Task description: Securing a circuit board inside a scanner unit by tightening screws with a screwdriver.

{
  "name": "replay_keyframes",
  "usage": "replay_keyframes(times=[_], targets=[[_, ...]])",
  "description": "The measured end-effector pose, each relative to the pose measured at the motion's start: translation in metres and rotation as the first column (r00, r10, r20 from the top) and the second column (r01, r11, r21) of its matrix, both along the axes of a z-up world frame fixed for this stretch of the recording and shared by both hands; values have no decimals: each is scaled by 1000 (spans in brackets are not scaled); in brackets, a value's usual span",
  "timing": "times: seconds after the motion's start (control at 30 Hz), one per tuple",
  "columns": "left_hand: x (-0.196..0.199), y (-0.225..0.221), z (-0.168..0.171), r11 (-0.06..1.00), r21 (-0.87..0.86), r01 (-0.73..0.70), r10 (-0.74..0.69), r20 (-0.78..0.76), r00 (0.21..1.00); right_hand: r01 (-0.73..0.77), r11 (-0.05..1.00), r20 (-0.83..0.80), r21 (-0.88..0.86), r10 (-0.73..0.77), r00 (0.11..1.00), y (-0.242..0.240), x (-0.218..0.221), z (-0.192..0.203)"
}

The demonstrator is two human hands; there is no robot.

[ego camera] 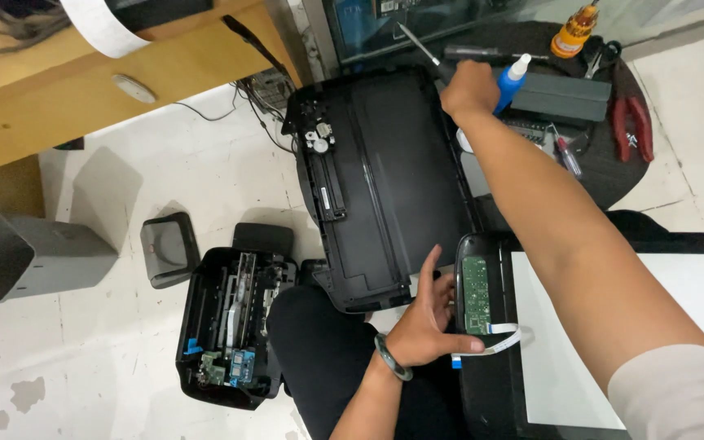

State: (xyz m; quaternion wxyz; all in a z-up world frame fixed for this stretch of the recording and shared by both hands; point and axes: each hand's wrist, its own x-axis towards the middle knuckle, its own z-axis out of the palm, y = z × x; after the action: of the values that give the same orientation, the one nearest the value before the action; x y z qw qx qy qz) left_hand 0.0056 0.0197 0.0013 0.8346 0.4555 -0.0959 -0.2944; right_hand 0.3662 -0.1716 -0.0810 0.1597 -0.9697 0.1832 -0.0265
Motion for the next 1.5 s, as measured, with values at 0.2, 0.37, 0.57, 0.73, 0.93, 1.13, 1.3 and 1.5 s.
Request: replay_keyframes(times=[0.2,0.37,0.57,0.73,0.93,1.13,1.3,1.5], targets=[[1,-5,2,1000,9,-9,9,-3,1000,-29,987,123,-155,48,991,-1,5,-24],[1,-3,0,1000,10,-9,9,0,1000,-72,990,161,-120,91,983,2,-4,-20],[1,2,1,998,-54,26,-24,31,999,-124,976,114,-178,146,983,4,-8,-17],[1,5,11,989,142,37,-43,43,998,-148,977,117,-151,166,979,3,-9,-14],[3,4,16,991,131,29,-39,80,996,-146,971,154,-190,177,972,5,-11,-8],[2,3,19,973,229,3,-48,190,981,-164,962,226,-217,213,951,9,-18,-3],[2,4,16,971,238,-4,-34,157,987,-269,878,488,-397,450,748,19,-38,32],[-1,7,-1,990,139,-32,10,156,988,-519,831,568,-201,530,629,19,-94,101]])
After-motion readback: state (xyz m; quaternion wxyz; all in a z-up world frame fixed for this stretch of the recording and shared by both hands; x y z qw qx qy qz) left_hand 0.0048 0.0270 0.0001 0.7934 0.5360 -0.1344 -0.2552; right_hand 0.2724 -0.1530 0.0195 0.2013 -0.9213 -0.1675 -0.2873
